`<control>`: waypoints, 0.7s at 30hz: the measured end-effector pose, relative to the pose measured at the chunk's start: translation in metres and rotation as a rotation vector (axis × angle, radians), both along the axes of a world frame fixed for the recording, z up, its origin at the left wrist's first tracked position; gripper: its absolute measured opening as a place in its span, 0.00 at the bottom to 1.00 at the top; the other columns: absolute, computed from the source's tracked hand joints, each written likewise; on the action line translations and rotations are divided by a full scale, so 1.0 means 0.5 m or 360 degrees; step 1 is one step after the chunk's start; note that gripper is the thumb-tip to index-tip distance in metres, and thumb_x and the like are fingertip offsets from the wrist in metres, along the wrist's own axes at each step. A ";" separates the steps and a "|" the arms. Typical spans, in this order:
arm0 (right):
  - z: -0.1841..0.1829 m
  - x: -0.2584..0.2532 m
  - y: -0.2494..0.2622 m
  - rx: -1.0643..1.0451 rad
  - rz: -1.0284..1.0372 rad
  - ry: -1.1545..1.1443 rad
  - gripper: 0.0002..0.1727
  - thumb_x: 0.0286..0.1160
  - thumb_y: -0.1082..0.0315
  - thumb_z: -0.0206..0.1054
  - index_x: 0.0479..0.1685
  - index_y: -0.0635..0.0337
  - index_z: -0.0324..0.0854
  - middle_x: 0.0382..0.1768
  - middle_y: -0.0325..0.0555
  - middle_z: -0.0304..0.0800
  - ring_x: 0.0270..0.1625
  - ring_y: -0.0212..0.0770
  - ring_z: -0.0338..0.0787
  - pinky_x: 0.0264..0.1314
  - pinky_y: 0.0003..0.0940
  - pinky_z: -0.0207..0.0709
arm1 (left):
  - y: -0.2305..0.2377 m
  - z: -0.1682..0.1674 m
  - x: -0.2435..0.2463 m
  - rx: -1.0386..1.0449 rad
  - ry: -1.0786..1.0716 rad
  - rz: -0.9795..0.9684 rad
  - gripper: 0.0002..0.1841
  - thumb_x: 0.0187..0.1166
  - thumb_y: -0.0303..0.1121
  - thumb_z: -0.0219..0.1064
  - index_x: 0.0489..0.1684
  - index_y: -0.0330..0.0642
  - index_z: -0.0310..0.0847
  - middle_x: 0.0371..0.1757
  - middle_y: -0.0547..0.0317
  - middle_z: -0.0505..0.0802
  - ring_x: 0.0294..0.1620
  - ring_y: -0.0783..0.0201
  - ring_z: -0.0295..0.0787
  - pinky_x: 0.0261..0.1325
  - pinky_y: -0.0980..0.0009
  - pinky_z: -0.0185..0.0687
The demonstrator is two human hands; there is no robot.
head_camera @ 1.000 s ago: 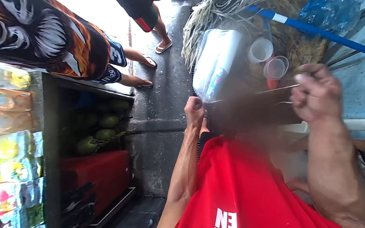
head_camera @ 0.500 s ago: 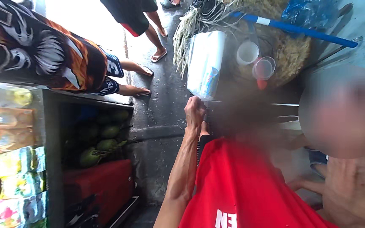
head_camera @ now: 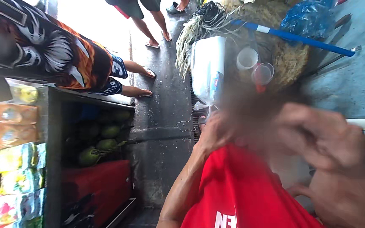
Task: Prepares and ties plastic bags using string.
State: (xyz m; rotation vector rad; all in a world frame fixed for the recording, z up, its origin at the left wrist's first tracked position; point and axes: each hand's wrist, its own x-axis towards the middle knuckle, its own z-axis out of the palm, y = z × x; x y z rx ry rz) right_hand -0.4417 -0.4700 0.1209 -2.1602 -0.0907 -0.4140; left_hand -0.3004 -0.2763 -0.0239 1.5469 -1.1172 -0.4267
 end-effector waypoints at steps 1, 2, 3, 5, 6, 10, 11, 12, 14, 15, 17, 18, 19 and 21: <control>-0.005 0.024 -0.018 -0.0052 -0.0080 -0.0027 0.13 0.88 0.60 0.57 0.52 0.55 0.85 0.36 0.32 0.84 0.33 0.18 0.79 0.34 0.16 0.77 | 0.010 0.008 -0.007 -0.0153 0.0292 0.0013 0.12 0.83 0.37 0.65 0.39 0.38 0.88 0.38 0.57 0.94 0.45 0.67 0.91 0.58 0.64 0.86; -0.020 0.052 -0.034 -0.0070 -0.0146 -0.0046 0.13 0.86 0.63 0.59 0.50 0.59 0.87 0.37 0.33 0.85 0.32 0.18 0.80 0.34 0.15 0.78 | 0.023 0.013 -0.009 -0.0283 0.0595 0.0024 0.12 0.85 0.41 0.65 0.39 0.43 0.88 0.36 0.62 0.94 0.39 0.70 0.91 0.49 0.67 0.90; -0.043 0.082 -0.042 -0.0034 -0.0192 -0.0037 0.12 0.84 0.66 0.61 0.49 0.62 0.88 0.37 0.36 0.87 0.32 0.19 0.81 0.34 0.16 0.79 | 0.035 0.012 -0.006 -0.0392 0.0877 0.0018 0.12 0.85 0.46 0.66 0.38 0.50 0.88 0.34 0.66 0.93 0.36 0.72 0.90 0.45 0.69 0.89; -0.111 0.135 -0.024 0.0133 -0.0256 0.0073 0.10 0.82 0.69 0.62 0.50 0.62 0.88 0.41 0.40 0.90 0.35 0.24 0.86 0.39 0.21 0.84 | 0.056 0.001 0.006 -0.0641 0.1348 -0.0010 0.10 0.80 0.49 0.70 0.35 0.56 0.88 0.26 0.71 0.88 0.30 0.73 0.85 0.44 0.69 0.85; -0.153 0.158 0.002 0.0205 -0.0293 0.0126 0.10 0.83 0.69 0.63 0.51 0.60 0.89 0.42 0.41 0.92 0.36 0.27 0.88 0.41 0.25 0.87 | 0.061 -0.005 0.013 -0.0809 0.1573 0.0002 0.09 0.78 0.47 0.71 0.33 0.56 0.87 0.23 0.72 0.85 0.28 0.73 0.83 0.45 0.69 0.84; -0.321 0.228 0.108 0.0054 -0.0192 0.0061 0.10 0.80 0.71 0.65 0.50 0.58 0.92 0.48 0.46 0.92 0.47 0.38 0.92 0.52 0.38 0.89 | 0.078 -0.026 0.030 -0.1539 0.2287 0.0264 0.10 0.83 0.35 0.59 0.44 0.45 0.86 0.40 0.60 0.92 0.48 0.62 0.92 0.64 0.63 0.85; -0.350 0.233 0.125 -0.0028 -0.0107 0.0037 0.11 0.80 0.71 0.65 0.50 0.55 0.93 0.48 0.47 0.90 0.46 0.40 0.91 0.47 0.40 0.88 | 0.082 -0.028 0.034 -0.1657 0.2350 0.0349 0.12 0.86 0.32 0.54 0.48 0.41 0.86 0.49 0.54 0.93 0.57 0.57 0.92 0.69 0.61 0.84; -0.368 0.235 0.136 -0.0085 -0.0019 0.0041 0.12 0.79 0.71 0.65 0.51 0.53 0.94 0.49 0.48 0.89 0.44 0.41 0.91 0.43 0.41 0.88 | 0.084 -0.030 0.038 -0.1743 0.2408 0.0468 0.14 0.86 0.29 0.51 0.50 0.39 0.85 0.58 0.50 0.92 0.64 0.54 0.90 0.73 0.60 0.83; -0.386 0.229 0.148 -0.0137 0.0124 0.0093 0.15 0.77 0.70 0.64 0.54 0.50 0.94 0.48 0.48 0.89 0.40 0.41 0.90 0.36 0.41 0.86 | 0.087 -0.049 0.040 -0.1681 0.2329 0.0652 0.18 0.89 0.23 0.43 0.62 0.42 0.80 0.74 0.50 0.86 0.74 0.51 0.85 0.74 0.58 0.83; -0.388 0.224 0.150 -0.0166 0.0175 0.0139 0.14 0.76 0.68 0.65 0.54 0.50 0.94 0.47 0.48 0.89 0.37 0.42 0.90 0.32 0.42 0.85 | 0.089 -0.068 0.037 -0.1524 0.2225 0.0721 0.22 0.89 0.21 0.39 0.69 0.46 0.76 0.79 0.51 0.82 0.76 0.51 0.83 0.73 0.58 0.83; -0.390 0.212 0.149 -0.0209 0.0240 0.0241 0.12 0.76 0.62 0.68 0.50 0.50 0.95 0.44 0.47 0.88 0.34 0.42 0.89 0.29 0.45 0.84 | 0.087 -0.104 0.030 -0.1117 0.2088 0.0947 0.24 0.90 0.20 0.41 0.76 0.47 0.75 0.79 0.51 0.83 0.67 0.53 0.90 0.60 0.62 0.91; -0.394 0.208 0.146 -0.0219 0.0259 0.0287 0.10 0.76 0.60 0.69 0.46 0.50 0.95 0.41 0.46 0.88 0.32 0.42 0.88 0.29 0.45 0.84 | 0.082 -0.118 0.026 -0.0891 0.2029 0.1103 0.25 0.88 0.18 0.43 0.77 0.45 0.76 0.74 0.50 0.87 0.57 0.56 0.95 0.50 0.65 0.93; -0.400 0.203 0.143 -0.0232 0.0277 0.0346 0.10 0.76 0.58 0.71 0.42 0.51 0.94 0.40 0.45 0.87 0.32 0.42 0.88 0.30 0.45 0.84 | 0.075 -0.127 0.020 -0.0659 0.1979 0.1265 0.23 0.88 0.17 0.47 0.77 0.43 0.77 0.67 0.49 0.90 0.47 0.60 0.96 0.42 0.68 0.92; -0.411 0.191 0.138 -0.0272 0.0276 0.0474 0.10 0.75 0.58 0.72 0.37 0.54 0.92 0.40 0.46 0.87 0.34 0.43 0.89 0.33 0.47 0.85 | 0.056 -0.141 0.008 -0.0301 0.1866 0.1475 0.23 0.84 0.16 0.56 0.76 0.39 0.78 0.56 0.46 0.93 0.34 0.61 0.93 0.34 0.67 0.90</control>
